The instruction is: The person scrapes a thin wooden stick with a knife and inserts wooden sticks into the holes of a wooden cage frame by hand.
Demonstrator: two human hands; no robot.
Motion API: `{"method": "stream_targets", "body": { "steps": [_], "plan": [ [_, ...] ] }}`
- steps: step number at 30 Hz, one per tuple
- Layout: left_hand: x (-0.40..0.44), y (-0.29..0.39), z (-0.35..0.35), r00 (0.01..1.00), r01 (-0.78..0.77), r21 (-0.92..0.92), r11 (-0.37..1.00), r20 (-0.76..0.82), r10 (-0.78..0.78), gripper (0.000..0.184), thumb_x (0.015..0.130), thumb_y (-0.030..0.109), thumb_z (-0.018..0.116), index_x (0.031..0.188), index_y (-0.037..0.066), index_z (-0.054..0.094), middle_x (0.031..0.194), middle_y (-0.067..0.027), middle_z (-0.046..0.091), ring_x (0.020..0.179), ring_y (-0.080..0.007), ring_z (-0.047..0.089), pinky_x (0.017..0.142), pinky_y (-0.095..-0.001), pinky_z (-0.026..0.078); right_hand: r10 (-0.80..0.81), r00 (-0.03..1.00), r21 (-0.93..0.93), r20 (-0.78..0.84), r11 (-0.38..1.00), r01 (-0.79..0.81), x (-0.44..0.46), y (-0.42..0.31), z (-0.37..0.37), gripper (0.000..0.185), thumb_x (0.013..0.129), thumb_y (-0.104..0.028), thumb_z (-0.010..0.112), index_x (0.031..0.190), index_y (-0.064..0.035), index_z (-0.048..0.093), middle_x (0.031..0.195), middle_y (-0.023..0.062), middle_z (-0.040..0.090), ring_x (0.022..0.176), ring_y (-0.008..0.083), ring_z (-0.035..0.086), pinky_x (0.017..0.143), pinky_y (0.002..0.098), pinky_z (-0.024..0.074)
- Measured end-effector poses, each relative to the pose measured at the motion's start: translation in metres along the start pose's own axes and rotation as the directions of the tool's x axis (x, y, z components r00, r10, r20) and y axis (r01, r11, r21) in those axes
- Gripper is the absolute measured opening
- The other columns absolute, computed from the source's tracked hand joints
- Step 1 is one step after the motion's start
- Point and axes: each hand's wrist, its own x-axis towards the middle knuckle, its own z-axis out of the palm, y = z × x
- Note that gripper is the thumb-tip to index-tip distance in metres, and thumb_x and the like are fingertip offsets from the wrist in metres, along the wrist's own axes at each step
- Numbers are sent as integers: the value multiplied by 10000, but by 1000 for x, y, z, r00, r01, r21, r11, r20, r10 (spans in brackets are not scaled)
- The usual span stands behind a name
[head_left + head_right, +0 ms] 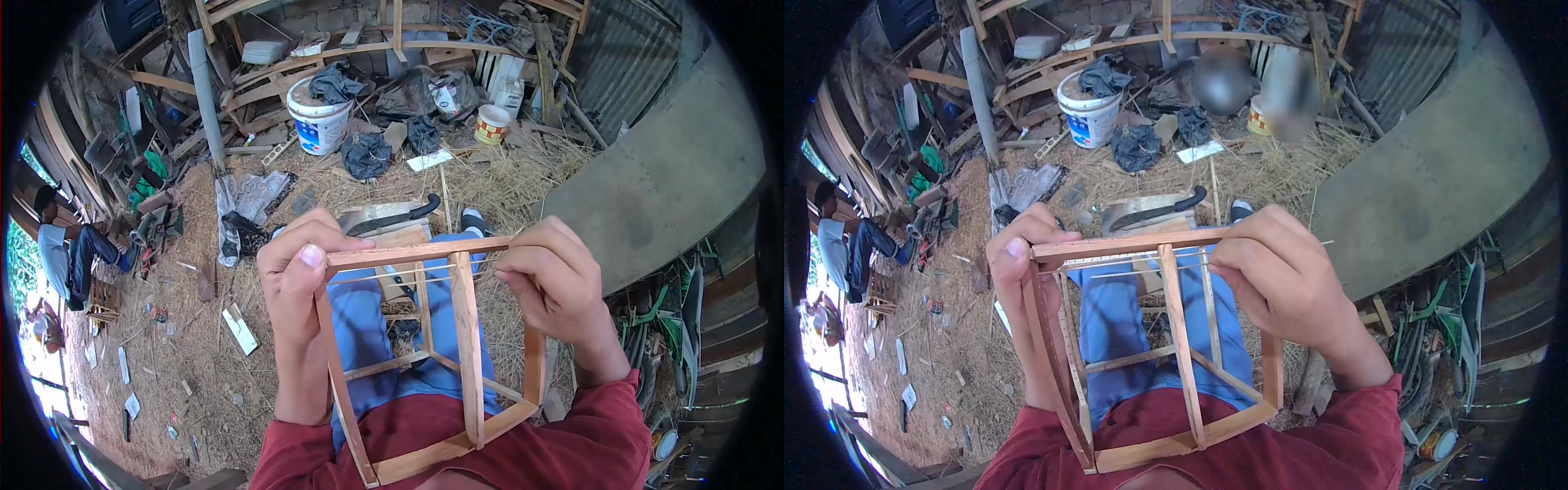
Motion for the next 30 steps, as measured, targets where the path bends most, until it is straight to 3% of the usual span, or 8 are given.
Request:
{"method": "stream_targets", "body": {
  "steps": [5,7,25,30],
  "plan": [
    [0,0,3,1000,-12,-24,1000,-15,12,515,874,413,583,859,-69,765,696,-36,507,660,-106,429,598,-275,276,-71,996,44,-47,996,73,2,2,9,251,741,53,788,937,-19,648,876,98,634,741,278,620,630,380,499],
    [2,-3,8,998,-52,43,998,37,50,509,886,404,582,866,-71,766,703,-51,531,683,-118,454,618,-279,294,-91,994,80,-54,992,95,3,-1,13,255,740,56,786,942,-17,649,874,99,636,736,278,618,627,380,499],
    [1,-2,1,999,-16,14,1000,35,16,509,861,407,575,858,-66,761,715,-40,519,642,-89,408,589,-273,253,40,999,-11,-6,999,-40,-4,4,1,241,761,62,777,933,-34,640,898,101,625,789,287,612,675,378,492],
    [2,2,4,1000,7,21,1000,5,-7,519,855,415,579,863,-71,762,715,-43,520,642,-92,412,588,-272,255,32,999,86,-42,996,-28,-1,1,11,243,761,59,785,937,-33,643,894,96,629,775,281,611,660,373,484]
  ]
}}
